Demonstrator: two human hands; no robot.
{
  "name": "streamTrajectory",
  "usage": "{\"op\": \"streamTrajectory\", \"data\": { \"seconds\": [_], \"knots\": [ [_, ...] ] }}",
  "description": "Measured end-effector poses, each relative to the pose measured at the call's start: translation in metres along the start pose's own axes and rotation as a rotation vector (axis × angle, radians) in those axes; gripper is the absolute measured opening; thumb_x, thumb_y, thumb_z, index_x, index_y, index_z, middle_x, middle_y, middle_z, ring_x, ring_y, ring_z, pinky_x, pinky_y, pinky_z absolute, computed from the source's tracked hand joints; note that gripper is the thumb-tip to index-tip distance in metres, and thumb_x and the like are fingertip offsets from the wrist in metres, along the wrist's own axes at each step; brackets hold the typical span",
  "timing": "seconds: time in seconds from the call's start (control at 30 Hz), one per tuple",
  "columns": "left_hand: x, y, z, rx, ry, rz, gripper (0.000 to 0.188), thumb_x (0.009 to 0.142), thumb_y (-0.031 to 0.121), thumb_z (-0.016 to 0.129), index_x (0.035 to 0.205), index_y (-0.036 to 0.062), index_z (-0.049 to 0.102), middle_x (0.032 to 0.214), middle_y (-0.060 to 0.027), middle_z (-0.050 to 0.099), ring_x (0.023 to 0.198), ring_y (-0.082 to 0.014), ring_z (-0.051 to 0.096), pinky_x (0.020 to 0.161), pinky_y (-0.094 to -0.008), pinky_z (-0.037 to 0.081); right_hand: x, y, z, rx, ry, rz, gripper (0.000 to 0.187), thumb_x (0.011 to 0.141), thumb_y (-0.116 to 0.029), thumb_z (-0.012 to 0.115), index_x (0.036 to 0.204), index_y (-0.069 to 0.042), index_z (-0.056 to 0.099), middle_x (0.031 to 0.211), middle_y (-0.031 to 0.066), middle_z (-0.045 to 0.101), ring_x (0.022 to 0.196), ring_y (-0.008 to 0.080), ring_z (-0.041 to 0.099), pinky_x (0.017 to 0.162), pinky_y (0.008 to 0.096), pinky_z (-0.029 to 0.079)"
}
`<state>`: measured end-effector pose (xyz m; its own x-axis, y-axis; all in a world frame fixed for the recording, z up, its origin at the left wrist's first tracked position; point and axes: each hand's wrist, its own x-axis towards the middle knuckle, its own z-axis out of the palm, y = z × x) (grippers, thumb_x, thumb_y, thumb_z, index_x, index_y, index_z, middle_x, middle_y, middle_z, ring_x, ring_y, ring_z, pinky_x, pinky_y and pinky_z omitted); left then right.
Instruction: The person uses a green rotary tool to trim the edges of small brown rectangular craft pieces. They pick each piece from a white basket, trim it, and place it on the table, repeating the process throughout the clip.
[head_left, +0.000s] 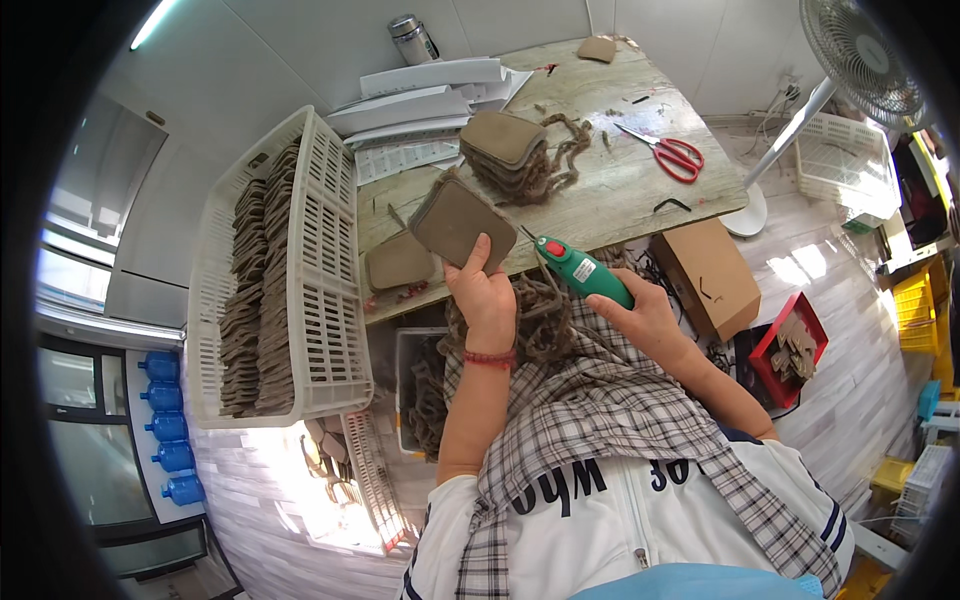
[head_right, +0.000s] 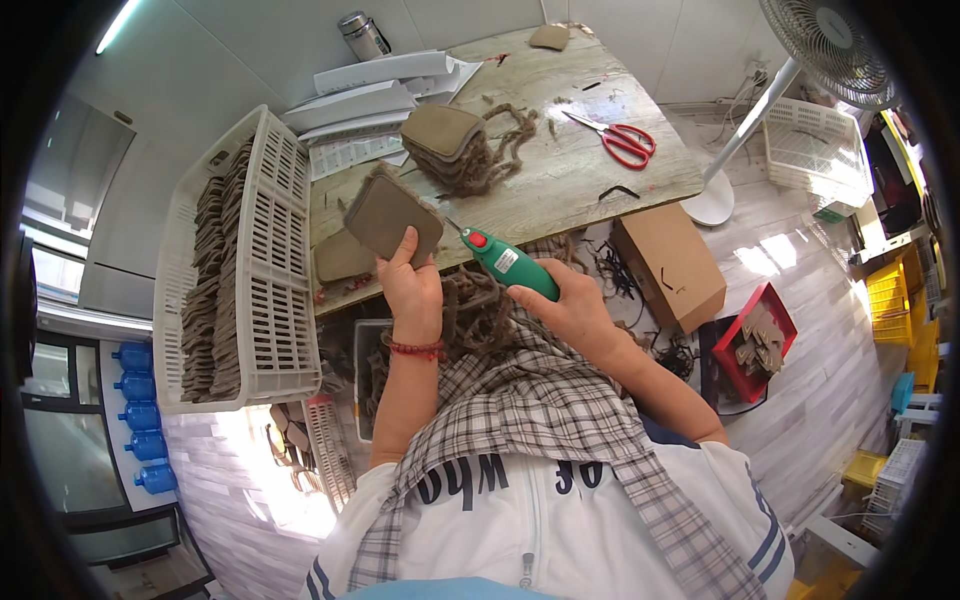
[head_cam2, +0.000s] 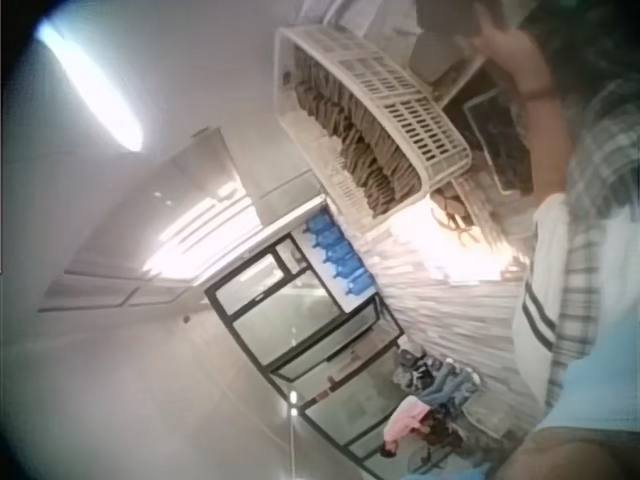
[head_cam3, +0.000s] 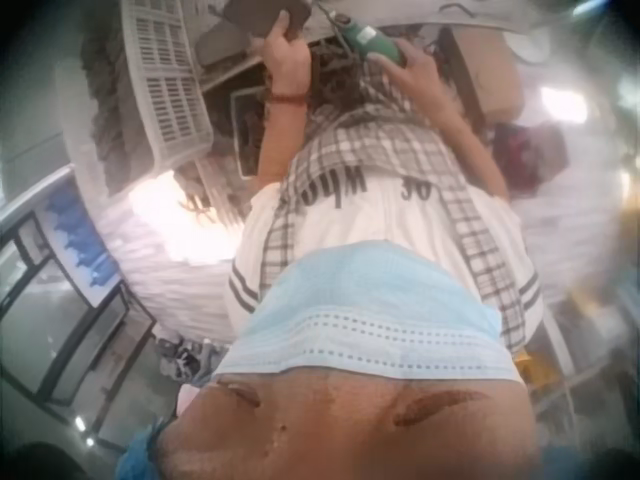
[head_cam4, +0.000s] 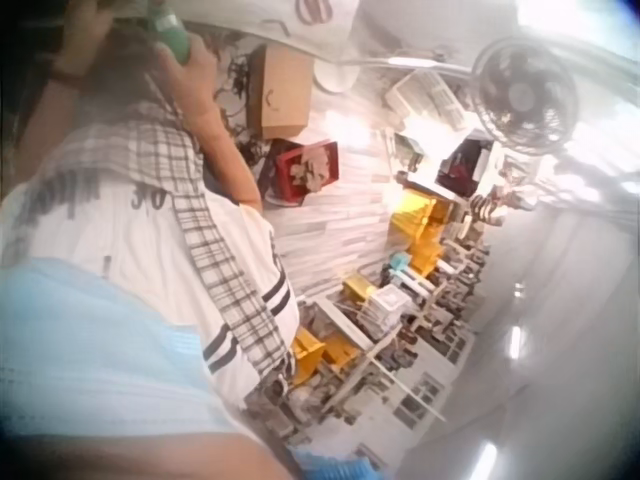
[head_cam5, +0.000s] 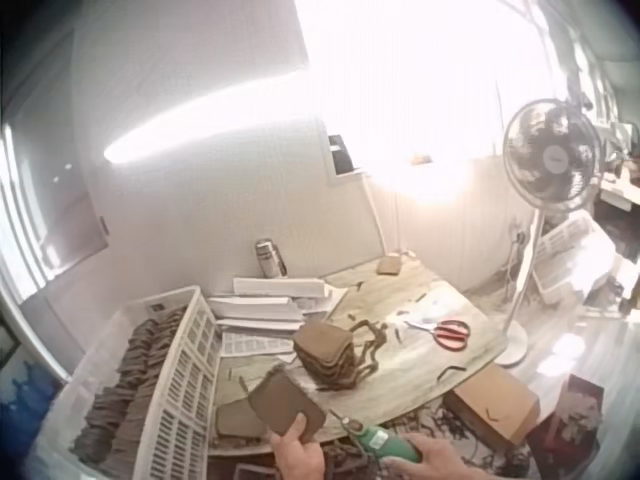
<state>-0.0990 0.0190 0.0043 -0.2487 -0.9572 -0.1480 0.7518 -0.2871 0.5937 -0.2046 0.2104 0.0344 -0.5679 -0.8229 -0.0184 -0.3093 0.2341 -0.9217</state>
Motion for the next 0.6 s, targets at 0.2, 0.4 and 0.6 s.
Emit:
{"op": "streamTrajectory", "data": {
  "seconds": [0.2,0.4,0.6],
  "knots": [
    [-0.007,-0.013,0.006,0.002,-0.026,-0.031,0.051,0.082,-0.013,0.063,0.126,0.0060,0.047,0.121,-0.0070,0.057,0.110,-0.0220,0.057,0.094,-0.0348,0.051,0.002,0.000,0.000,0.022,0.029,-0.046,0.039,0.086,-0.027,0.071,0.112,0.000,0.061,0.077,0.0021,0.061,0.066,0.0061,0.053,0.060,0.0239,0.045],
    [-0.019,-0.025,0.003,0.063,-0.074,-0.049,0.050,0.082,-0.013,0.062,0.126,0.0052,0.047,0.121,-0.0079,0.057,0.108,-0.0219,0.058,0.093,-0.0348,0.052,0.008,0.003,0.001,0.022,0.069,-0.078,0.038,0.087,-0.027,0.070,0.112,0.000,0.061,0.074,0.0008,0.060,0.062,0.0052,0.052,0.057,0.0231,0.044],
    [-0.029,-0.030,-0.002,0.119,-0.126,-0.104,0.048,0.083,-0.013,0.061,0.125,0.0044,0.047,0.120,-0.0081,0.058,0.107,-0.0221,0.059,0.089,-0.0348,0.053,0.013,-0.001,-0.002,0.070,0.054,0.020,0.042,0.085,-0.033,0.071,0.109,0.000,0.062,0.080,0.0098,0.064,0.071,0.0138,0.059,0.066,0.0289,0.048]
  ]
}}
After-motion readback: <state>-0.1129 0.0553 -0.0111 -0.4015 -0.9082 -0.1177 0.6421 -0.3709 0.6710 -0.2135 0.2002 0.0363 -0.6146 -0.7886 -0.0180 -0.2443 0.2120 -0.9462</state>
